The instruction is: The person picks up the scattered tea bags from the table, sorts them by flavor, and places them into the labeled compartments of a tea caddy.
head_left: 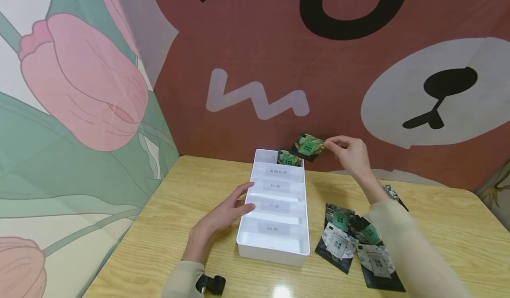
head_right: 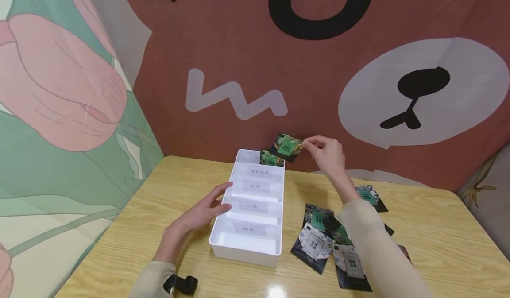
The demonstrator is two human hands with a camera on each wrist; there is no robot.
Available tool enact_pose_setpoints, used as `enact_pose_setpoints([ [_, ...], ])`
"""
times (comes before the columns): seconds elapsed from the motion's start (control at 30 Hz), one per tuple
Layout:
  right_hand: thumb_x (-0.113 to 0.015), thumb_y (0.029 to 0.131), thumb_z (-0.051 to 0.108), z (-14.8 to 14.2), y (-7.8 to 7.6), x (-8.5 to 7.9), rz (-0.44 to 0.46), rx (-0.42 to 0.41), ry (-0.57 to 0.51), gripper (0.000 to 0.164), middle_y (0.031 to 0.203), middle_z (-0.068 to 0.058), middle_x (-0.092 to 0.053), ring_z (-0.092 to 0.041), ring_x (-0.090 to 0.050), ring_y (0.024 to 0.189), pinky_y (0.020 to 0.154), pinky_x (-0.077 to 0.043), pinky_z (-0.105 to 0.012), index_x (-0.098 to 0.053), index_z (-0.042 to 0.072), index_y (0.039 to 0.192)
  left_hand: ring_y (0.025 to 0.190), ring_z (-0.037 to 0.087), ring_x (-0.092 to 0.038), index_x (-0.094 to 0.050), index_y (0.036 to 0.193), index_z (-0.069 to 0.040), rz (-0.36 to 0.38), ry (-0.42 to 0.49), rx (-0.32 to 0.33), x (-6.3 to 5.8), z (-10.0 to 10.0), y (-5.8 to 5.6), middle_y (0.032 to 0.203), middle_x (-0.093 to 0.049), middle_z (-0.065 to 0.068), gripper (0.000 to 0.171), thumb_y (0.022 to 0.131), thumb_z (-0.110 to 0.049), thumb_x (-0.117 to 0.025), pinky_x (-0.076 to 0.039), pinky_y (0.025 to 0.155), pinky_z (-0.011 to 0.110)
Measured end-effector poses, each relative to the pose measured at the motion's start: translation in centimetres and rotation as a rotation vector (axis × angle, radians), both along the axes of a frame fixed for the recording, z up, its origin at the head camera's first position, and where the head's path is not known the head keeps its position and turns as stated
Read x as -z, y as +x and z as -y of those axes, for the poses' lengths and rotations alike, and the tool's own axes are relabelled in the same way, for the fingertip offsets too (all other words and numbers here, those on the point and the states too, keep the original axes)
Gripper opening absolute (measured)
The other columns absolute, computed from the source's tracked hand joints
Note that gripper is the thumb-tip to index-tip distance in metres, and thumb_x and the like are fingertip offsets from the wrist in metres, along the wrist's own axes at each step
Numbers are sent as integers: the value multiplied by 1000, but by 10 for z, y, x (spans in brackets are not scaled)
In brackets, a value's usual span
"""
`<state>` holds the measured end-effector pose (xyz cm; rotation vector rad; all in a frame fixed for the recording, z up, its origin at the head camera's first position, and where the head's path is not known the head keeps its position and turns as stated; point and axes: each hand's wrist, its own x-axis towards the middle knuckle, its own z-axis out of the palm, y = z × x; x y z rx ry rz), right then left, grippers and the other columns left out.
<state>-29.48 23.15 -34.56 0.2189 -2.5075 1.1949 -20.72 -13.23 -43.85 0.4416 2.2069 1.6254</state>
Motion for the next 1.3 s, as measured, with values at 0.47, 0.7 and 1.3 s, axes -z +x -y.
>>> enact_pose_setpoints([
  [0.47,-65,95,43,30,-15,3,17,-8,3,27,65,-3,-62,-20,-51,53,45,-35,-31,-76,19,103,141,28,-42,-24,155,-38,12,16,11,-1,0,0,163,-23,-3,67,99,-39,-60,-41,110,49],
  [0.7,-65,96,42,36,-21,16,72,12,47,24,72,-11,-66,-19,-54,55,41,-32,-30,-76,22,103,140,28,-43,-25,154,-41,8,-3,0,0,1,0,162,-24,-4,67,98,-42,-61,-40,111,51],
  [1.3,-64,97,37,44,-26,47,169,-15,96,21,86,-15,-73,-27,-62,65,42,-33,-29,-76,21,103,140,29,-44,-25,154,-41,-4,-10,-1,-1,0,-1,162,-24,-4,67,98,-42,-61,-41,110,50],
])
